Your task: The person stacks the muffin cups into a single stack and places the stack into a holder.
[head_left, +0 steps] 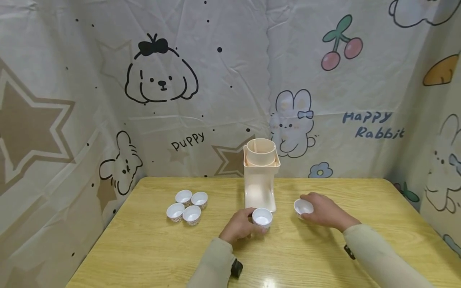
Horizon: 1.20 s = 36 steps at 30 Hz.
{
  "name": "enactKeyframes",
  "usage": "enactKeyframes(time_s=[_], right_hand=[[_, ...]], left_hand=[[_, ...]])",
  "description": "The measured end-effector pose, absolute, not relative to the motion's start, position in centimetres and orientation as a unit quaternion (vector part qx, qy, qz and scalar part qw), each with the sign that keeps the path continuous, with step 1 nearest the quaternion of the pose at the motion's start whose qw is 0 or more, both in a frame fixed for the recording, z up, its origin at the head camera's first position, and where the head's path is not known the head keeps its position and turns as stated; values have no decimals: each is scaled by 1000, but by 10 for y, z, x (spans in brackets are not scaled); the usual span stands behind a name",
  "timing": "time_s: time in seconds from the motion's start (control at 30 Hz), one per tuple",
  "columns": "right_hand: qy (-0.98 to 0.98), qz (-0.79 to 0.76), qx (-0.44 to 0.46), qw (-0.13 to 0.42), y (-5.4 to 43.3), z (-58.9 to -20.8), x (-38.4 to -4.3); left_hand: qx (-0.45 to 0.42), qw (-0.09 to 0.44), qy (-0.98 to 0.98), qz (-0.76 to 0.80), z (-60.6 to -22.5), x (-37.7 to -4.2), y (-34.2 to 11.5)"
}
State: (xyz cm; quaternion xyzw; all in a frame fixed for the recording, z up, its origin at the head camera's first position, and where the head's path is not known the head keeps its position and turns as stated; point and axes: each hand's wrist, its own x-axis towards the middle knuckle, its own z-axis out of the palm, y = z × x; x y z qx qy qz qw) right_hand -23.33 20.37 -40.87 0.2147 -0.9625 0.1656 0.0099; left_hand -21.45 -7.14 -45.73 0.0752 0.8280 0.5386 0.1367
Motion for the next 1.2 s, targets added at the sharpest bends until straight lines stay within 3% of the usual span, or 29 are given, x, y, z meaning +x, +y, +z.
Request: enactKeyframes(time_s=[0.57,1.2], right_hand=[[-951,181,247,44,174,-395,-234],[-915,255,313,27,133,-383,-229]], left_hand=[[68,141,831,533,-458,-218,-70],[74,135,831,535,-458,-215,-71]])
